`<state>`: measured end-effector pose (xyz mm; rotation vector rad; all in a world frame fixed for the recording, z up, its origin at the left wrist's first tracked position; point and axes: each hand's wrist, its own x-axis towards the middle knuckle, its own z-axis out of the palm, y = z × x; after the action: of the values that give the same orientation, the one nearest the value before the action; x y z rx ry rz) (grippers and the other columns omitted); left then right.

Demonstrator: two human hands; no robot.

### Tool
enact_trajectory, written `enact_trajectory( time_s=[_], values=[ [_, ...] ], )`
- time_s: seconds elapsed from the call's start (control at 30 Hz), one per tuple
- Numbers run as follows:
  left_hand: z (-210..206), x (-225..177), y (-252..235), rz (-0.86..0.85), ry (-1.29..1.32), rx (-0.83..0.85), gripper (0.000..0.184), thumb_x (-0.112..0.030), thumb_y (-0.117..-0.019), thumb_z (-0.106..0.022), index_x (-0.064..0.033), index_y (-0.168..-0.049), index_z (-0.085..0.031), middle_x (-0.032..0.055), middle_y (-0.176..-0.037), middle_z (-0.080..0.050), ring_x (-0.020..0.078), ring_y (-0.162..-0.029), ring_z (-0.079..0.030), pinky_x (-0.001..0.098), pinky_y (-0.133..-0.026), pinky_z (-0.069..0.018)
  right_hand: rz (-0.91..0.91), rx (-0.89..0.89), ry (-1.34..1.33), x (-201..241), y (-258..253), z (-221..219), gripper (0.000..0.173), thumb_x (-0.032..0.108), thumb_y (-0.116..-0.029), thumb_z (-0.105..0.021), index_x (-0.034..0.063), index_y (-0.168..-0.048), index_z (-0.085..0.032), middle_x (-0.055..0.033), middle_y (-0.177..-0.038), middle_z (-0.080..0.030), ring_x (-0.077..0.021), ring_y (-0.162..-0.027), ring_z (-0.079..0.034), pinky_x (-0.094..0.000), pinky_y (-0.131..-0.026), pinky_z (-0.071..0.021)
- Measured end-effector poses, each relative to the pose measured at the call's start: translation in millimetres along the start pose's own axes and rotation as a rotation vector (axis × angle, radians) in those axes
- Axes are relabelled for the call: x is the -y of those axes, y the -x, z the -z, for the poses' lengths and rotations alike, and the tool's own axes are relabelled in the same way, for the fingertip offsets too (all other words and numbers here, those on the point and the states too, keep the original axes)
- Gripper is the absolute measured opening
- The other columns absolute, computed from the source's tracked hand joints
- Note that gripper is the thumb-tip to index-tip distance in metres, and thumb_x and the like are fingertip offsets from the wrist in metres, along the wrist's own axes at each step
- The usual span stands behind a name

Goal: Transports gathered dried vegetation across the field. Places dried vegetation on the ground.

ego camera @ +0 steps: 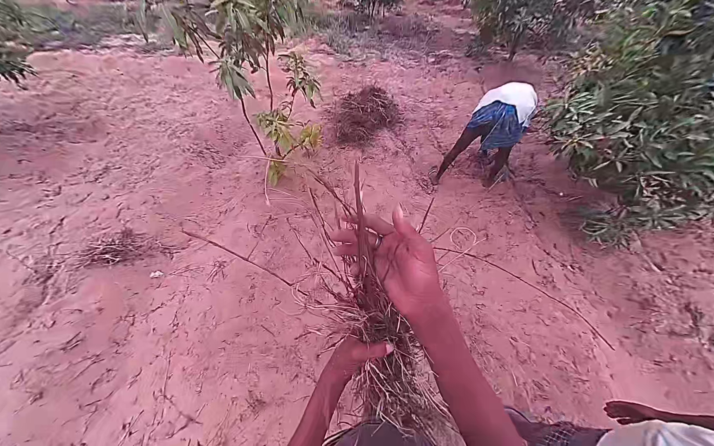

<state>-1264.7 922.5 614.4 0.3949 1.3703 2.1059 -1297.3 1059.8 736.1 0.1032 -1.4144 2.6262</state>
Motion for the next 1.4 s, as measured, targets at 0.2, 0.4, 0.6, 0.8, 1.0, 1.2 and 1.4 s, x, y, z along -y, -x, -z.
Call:
enact_trajectory(
  time_s=[0.2,0.4,0.6,0.8,1.0,1.2,1.4],
  values=[
    [-11,-38,-159,-0.125,-0.091,-0.276,0.037,0.005,-0.069,-0.069,-0.0085,-0.104,-0.065,-0.013,-0.088,-0.074,-0.006,-0.086,-0.069,0.0166,-0.084,-0.0576,0.08,-0.057,0.395,75,-107,116,0.059,0.047,-0.107,-0.032,0.0073,-0.145,-0.055,-0.0022,-0.138,-0.066,-0.0127,-0.124,-0.063,-0.0333,-0.102,-0.0526],
    [39,-81,-260,-0.456,-0.223,-0.813,0.048,0.004,-0.0819,-0.061,0.0035,-0.126,-0.043,-0.0072,-0.102,-0.065,-0.0022,-0.095,-0.066,0.0194,-0.089,-0.0564,0.052,-0.336,0.439,91,-161,211,0.039,0.029,-0.106,-0.037,0.0082,-0.122,-0.066,-0.0022,-0.109,-0.076,-0.0096,-0.093,-0.073,-0.0257,-0.08,-0.0595],
    [131,-121,-351,-0.617,-0.198,-1.041,0.023,-0.009,-0.1057,-0.035,-0.0016,-0.121,-0.05,-0.0017,-0.102,-0.066,0.0064,-0.097,-0.068,0.0284,-0.092,-0.057,-0.052,-0.674,0.382,108,-251,328,0.041,0.019,-0.1097,-0.029,0.0073,-0.107,-0.068,-0.002,-0.096,-0.076,-0.0099,-0.084,-0.073,-0.0242,-0.074,-0.0584],
    [195,-122,-522,-0.742,-0.018,-1.12,0.027,-0.014,-0.1068,-0.034,0.0005,-0.125,-0.049,0.0093,-0.108,-0.066,0.0185,-0.102,-0.068,0.041,-0.094,-0.0573,-0.376,-0.819,0.912,76,-360,509,0.034,0.021,-0.1079,-0.047,0.0005,-0.129,-0.063,-0.0138,-0.118,-0.071,-0.0201,-0.102,-0.069,-0.0381,-0.085,-0.0545],
    [208,-145,-702,-0.733,0.025,-1.092,0.023,-0.014,-0.1041,-0.03,-0.0069,-0.112,-0.051,-0.0013,-0.094,-0.068,0.0091,-0.09,-0.069,0.0311,-0.085,-0.0596,-0.663,-0.725,1.063,15,-443,570,0.059,0.014,-0.0966,-0.069,-0.0029,-0.149,-0.046,-0.0278,-0.139,-0.06,-0.0417,-0.122,-0.063,-0.057,-0.099,-0.051],
    [200,-186,-865,-0.798,0.053,-0.913,0.025,-0.017,-0.1049,-0.036,-0.0012,-0.118,-0.051,0.0086,-0.102,-0.067,0.0182,-0.098,-0.068,0.0408,-0.092,-0.0577,-0.596,-0.577,1.285,14,-584,604,0.102,0.023,-0.081,-0.084,0.0046,-0.162,-0.026,-0.0263,-0.162,-0.034,-0.046,-0.143,-0.043,-0.0606,-0.114,-0.0402],
    [108,-228,-1015,-0.873,0.018,-0.887,0.024,0.003,-0.1057,-0.031,0.011,-0.124,-0.043,0.0166,-0.109,-0.063,0.0163,-0.107,-0.066,0.0302,-0.095,-0.0557,-0.577,-0.555,1.382,15,-739,722,0.078,0.033,-0.1012,-0.06,-0.0001,-0.162,-0.024,-0.0296,-0.152,-0.048,-0.0482,-0.143,-0.043,-0.0644,-0.115,-0.0347]
  ],
)
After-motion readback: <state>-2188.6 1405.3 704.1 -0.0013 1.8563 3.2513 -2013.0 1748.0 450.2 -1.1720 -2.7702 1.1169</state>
